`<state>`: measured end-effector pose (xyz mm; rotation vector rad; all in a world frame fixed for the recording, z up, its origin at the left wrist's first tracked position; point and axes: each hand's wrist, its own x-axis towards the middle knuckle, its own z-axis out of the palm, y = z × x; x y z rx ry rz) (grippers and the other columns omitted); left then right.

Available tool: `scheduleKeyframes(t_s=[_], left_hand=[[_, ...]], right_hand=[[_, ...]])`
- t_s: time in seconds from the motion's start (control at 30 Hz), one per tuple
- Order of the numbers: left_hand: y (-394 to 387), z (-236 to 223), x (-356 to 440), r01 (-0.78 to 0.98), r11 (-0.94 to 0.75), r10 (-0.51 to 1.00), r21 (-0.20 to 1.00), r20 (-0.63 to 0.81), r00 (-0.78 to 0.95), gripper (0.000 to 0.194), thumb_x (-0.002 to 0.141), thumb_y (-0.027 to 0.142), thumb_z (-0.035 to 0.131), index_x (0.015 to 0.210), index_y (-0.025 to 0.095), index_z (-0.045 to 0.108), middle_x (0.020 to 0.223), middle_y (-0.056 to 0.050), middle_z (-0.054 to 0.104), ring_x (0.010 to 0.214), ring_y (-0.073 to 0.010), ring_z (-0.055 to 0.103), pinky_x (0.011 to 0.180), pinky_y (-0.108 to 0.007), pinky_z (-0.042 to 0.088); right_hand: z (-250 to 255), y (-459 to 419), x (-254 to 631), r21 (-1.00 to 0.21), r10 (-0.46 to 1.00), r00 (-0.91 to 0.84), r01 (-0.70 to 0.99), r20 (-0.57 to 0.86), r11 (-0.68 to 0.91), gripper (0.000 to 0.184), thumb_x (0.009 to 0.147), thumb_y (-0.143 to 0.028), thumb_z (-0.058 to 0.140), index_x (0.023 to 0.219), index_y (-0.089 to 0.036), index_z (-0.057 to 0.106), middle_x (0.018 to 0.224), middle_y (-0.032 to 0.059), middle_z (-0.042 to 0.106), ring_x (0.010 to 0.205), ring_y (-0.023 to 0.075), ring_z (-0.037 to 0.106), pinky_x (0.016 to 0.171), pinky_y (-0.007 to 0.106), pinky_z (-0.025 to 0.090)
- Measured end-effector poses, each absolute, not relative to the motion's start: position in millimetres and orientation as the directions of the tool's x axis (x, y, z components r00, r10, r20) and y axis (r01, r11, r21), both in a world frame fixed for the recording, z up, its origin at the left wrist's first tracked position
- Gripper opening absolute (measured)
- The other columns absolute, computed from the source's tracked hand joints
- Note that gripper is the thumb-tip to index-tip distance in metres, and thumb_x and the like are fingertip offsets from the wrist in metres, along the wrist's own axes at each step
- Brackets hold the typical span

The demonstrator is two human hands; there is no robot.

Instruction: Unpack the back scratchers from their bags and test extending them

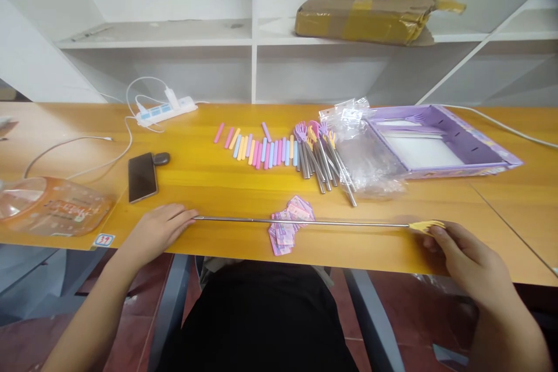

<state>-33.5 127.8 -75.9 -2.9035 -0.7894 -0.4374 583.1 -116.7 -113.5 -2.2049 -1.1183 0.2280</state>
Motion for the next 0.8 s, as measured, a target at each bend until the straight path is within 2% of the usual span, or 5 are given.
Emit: scheduleKeyframes(t_s=[0.3,0.43,0.6,0.7,0.8], left_hand=[[127.6,-78.5,-31.6,0.544,-0.838,0.528,0.041,0.314,0.789,0.036,0.118,0.039,0.049,0.121,0.022,0.080,0.108,-0.007,0.083,0.096,-0.0247,0.079,0.088,-0.038,0.063],[119.3,-74.6,-18.6,0.461,-0.887,0.442,0.029,0.341,0.829,0.027,0.117,0.033,0.053,0.124,0.020,0.076,0.108,-0.005,0.083,0.093,-0.0217,0.080,0.084,-0.034,0.062],[87.0,-76.0,27.8,0.314,-0.945,0.325,0.089,0.345,0.880,0.021,0.116,0.027,0.057,0.126,0.018,0.073,0.105,-0.006,0.083,0.090,-0.0181,0.080,0.082,-0.030,0.063],[73.6,-78.2,58.3,0.260,-0.962,0.274,0.087,0.371,0.887,0.019,0.115,0.028,0.059,0.120,0.018,0.073,0.096,-0.006,0.082,0.082,-0.0169,0.078,0.075,-0.028,0.061],[76.3,-75.2,71.3,0.253,-0.965,0.260,0.068,0.378,0.888,0.018,0.114,0.028,0.059,0.119,0.018,0.074,0.094,-0.006,0.081,0.081,-0.0173,0.077,0.073,-0.027,0.061]], right_hand=[[-100.0,-114.2,568.7,-0.719,0.708,0.707,0.500,0.015,-0.484,0.036,0.094,-0.060,0.058,0.082,-0.026,0.063,0.079,0.0081,0.070,0.078,0.0234,0.070,0.072,0.033,0.054],[-105.5,-115.3,569.5,-0.683,0.719,0.695,0.524,-0.003,-0.509,0.037,0.098,-0.058,0.055,0.087,-0.024,0.065,0.084,0.0093,0.074,0.080,0.0242,0.073,0.073,0.033,0.056],[-105.8,-103.9,535.8,-0.658,0.912,0.405,0.668,-0.071,-0.348,0.046,0.101,-0.064,0.057,0.114,-0.023,0.076,0.121,0.0116,0.082,0.108,0.0293,0.079,0.094,0.039,0.062],[-92.9,-90.4,495.4,-0.669,0.976,0.208,0.716,-0.070,-0.201,0.047,0.108,-0.064,0.052,0.117,-0.024,0.076,0.125,0.0108,0.082,0.115,0.0293,0.079,0.099,0.039,0.063],[-77.3,-86.0,474.3,-0.619,0.989,0.133,0.772,-0.069,-0.147,0.044,0.111,-0.061,0.050,0.117,-0.027,0.076,0.120,0.0090,0.083,0.108,0.0285,0.081,0.090,0.037,0.065]])
